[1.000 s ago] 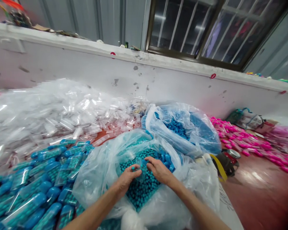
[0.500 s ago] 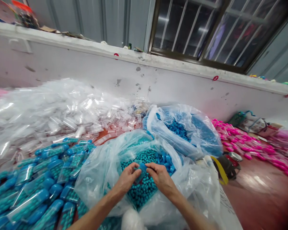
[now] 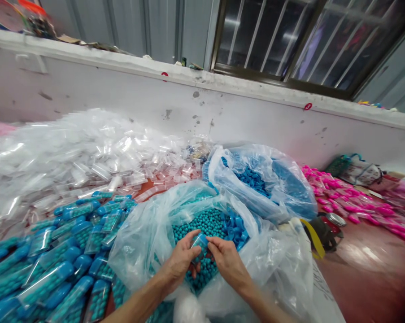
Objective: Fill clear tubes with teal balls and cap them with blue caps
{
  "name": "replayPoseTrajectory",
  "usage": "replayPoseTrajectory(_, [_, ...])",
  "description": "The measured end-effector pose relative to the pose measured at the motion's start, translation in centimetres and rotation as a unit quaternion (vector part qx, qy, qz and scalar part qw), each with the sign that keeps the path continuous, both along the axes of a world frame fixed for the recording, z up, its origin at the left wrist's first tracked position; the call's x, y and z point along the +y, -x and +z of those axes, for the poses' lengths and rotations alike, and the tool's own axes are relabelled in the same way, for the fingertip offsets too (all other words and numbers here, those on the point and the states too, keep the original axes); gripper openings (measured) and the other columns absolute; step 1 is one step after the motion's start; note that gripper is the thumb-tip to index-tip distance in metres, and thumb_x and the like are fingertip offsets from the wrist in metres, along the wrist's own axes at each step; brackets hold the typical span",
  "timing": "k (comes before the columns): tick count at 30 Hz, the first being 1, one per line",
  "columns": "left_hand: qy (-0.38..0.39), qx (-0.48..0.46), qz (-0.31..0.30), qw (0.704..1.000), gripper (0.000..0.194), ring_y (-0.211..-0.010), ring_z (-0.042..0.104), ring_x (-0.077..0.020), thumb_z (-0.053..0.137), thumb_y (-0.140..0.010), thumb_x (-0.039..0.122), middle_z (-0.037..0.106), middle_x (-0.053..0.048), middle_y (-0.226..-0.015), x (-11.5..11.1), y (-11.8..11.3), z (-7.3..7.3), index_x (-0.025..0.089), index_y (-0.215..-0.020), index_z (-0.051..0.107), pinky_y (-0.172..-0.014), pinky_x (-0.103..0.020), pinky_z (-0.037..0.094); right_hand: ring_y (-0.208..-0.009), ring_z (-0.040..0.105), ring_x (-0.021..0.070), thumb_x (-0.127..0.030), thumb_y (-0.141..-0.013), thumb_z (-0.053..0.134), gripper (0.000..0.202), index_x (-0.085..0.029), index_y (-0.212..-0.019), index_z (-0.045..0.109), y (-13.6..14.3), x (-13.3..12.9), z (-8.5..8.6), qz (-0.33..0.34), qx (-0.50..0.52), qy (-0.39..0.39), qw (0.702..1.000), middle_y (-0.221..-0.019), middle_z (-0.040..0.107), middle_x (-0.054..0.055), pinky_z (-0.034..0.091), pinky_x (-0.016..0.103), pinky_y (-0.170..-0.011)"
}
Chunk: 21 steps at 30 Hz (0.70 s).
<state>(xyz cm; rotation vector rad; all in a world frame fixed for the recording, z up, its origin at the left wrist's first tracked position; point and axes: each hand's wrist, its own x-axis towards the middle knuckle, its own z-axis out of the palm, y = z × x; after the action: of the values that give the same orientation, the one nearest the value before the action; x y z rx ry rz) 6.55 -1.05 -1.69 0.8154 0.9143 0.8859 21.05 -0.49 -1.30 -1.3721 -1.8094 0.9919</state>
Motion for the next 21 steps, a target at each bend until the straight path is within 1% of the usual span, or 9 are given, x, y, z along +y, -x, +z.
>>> replayPoseTrajectory(3, [-0.016,0.03,0.036,0.999,0.07,-0.033,0.039,-0.0064,0.064,-0.063,0.043,0.045,0.008,-0.049,-0.1,-0.2,-0.5,0.012,-0.121,0.039,-0.029,-0.017,0.025,-0.069,0.059,0.0164,-0.025,-0.087,0.037,0.031,-0.017,-0.102,0.063,0.2,-0.5,0.1,0.047,-0.055,-0.081,0.994,-0.076,0.064,0.005,0.047,0.03,-0.068])
replayPoseTrajectory(6, [-0.03,0.056,0.06,0.996,0.056,-0.031,0.038,-0.0056,0.06,-0.066,0.045,0.039,0.01,-0.046,-0.2,0.0,-0.6,0.016,-0.112,0.045,-0.029,-0.016,0.024,-0.073,0.056,0.0155,-0.02,-0.085,0.039,0.029,-0.018,-0.1,0.063,-0.4,-0.4,0.8,0.098,-0.068,-0.108,0.987,-0.078,0.061,0.004,0.045,0.029,-0.071])
replayPoseTrajectory(8, [-0.046,0.07,0.033,0.996,0.051,-0.033,0.041,-0.0056,0.06,-0.067,0.044,0.04,0.01,-0.049,-0.1,0.5,-0.5,0.018,-0.108,0.046,-0.031,-0.016,0.029,-0.074,0.055,0.0143,-0.02,-0.081,0.045,0.025,-0.02,-0.098,0.064,-1.3,0.1,1.4,0.124,-0.039,-0.069,0.989,-0.081,0.059,0.003,0.045,0.027,-0.07])
replayPoseTrajectory(11, [-0.06,0.076,-0.049,0.994,0.046,-0.034,0.046,-0.006,0.061,-0.067,0.043,0.044,0.008,-0.054,0.0,1.3,-0.6,0.02,-0.105,0.048,-0.034,-0.016,0.032,-0.064,0.052,0.0111,-0.021,-0.072,0.057,0.023,-0.021,-0.093,0.066,-2.7,1.5,1.8,0.133,0.028,0.064,0.989,-0.078,0.056,0.0,0.045,0.023,-0.058])
replayPoseTrajectory(14, [-0.058,0.078,-0.083,0.992,0.046,-0.035,0.049,-0.0076,0.058,-0.07,0.044,0.048,0.006,-0.059,-0.2,1.6,-0.7,0.021,-0.107,0.046,-0.033,-0.016,0.031,-0.052,0.049,0.0084,-0.021,-0.061,0.064,0.041,-0.018,-0.102,0.062,-2.7,2.5,1.6,0.09,0.1,0.171,0.976,-0.071,0.056,-0.003,0.042,0.021,-0.05])
replayPoseTrajectory(16, [-0.057,0.098,-0.066,0.991,0.052,-0.035,0.049,-0.0074,0.056,-0.071,0.043,0.053,0.004,-0.067,-0.4,1.3,-0.7,0.021,-0.116,0.041,-0.033,-0.018,0.031,-0.054,0.05,0.0095,-0.025,-0.061,0.064,0.049,-0.016,-0.109,0.057,-1.9,2.5,1.6,0.065,0.137,0.183,0.971,-0.07,0.056,-0.003,0.043,0.022,-0.051])
replayPoseTrajectory(17, [-0.058,0.111,-0.046,0.991,0.056,-0.034,0.047,-0.0066,0.055,-0.072,0.042,0.053,0.003,-0.07,-0.5,1.0,-0.6,0.021,-0.121,0.038,-0.033,-0.018,0.03,-0.057,0.052,0.0104,-0.027,-0.065,0.062,0.047,-0.016,-0.11,0.057,-1.4,2.2,1.6,0.06,0.141,0.167,0.974,-0.072,0.057,-0.002,0.044,0.023,-0.054])
replayPoseTrajectory(19, [-0.062,0.126,0.005,0.99,0.063,-0.032,0.041,-0.0052,0.054,-0.074,0.041,0.053,0.003,-0.069,-0.6,0.4,-0.3,0.021,-0.129,0.032,-0.034,-0.019,0.029,-0.063,0.054,0.0126,-0.032,-0.076,0.051,0.039,-0.017,-0.111,0.056,-0.5,1.3,1.8,0.073,0.11,0.123,0.984,-0.076,0.059,0.0,0.047,0.026,-0.06])
replayPoseTrajectory(21, [-0.068,0.113,0.055,0.99,0.062,-0.036,0.039,-0.0058,0.054,-0.074,0.039,0.051,0.004,-0.064,-0.7,-0.1,0.0,0.019,-0.129,0.034,-0.038,-0.02,0.03,-0.076,0.058,0.0164,-0.032,-0.079,0.048,0.043,-0.018,-0.12,0.049,0.2,0.1,2.1,0.093,0.036,0.084,0.991,-0.09,0.061,0.003,0.048,0.03,-0.07])
